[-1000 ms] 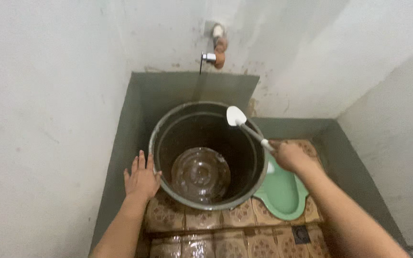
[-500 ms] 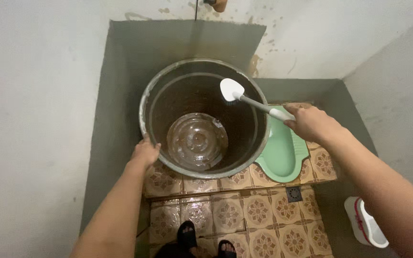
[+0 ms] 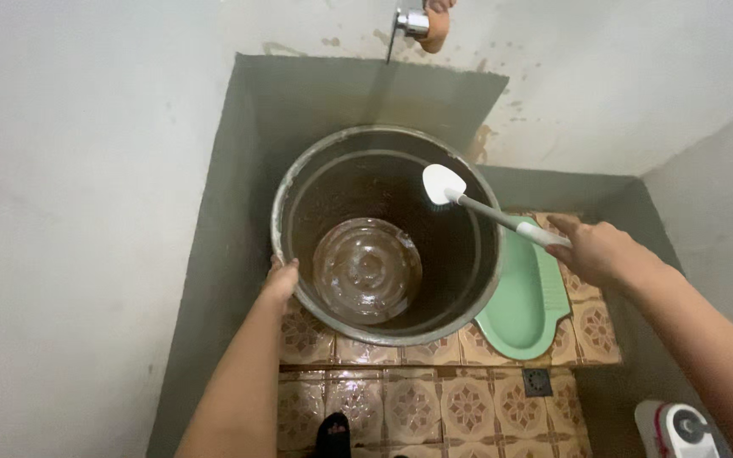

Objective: The person cleans the inside and bottom of a large plastic bucket using a brush and water, then rinses the brush under a tap.

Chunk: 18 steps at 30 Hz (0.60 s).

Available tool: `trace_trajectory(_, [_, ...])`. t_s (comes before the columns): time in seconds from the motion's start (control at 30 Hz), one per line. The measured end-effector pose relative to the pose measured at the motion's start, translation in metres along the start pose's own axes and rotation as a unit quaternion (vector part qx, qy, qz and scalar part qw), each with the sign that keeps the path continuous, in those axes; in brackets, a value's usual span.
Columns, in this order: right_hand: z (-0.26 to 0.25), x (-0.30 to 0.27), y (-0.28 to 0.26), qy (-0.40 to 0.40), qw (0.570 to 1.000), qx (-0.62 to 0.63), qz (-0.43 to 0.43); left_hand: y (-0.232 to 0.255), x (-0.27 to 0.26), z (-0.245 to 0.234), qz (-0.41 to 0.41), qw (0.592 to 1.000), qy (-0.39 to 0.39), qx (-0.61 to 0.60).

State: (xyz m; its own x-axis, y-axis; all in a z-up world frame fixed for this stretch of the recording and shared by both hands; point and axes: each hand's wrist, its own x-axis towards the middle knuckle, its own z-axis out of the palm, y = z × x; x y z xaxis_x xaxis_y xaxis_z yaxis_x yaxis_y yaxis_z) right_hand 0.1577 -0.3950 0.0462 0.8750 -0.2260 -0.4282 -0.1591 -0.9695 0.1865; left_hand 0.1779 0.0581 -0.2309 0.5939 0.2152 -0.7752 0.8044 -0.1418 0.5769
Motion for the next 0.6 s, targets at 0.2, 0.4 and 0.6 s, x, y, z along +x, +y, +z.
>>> trace_trajectory(0.2, [0.007, 0.004, 0.011, 0.020, 0.999, -0.012, -0.036, -0.015, -0.017, -0.004, -0.016, 0.991, -0.056, -0.116])
trace_trajectory(0.4, [0.010, -0.005, 0.021, 0.029, 0.999, -0.002, -0.043, -0.040, -0.043, 0.003, -0.053, 0.989, -0.032, -0.131])
trace_trajectory(0.6, [0.027, -0.011, 0.047, 0.030, 0.996, 0.082, -0.024, -0.034, -0.049, -0.008, -0.068, 0.996, -0.032, -0.037])
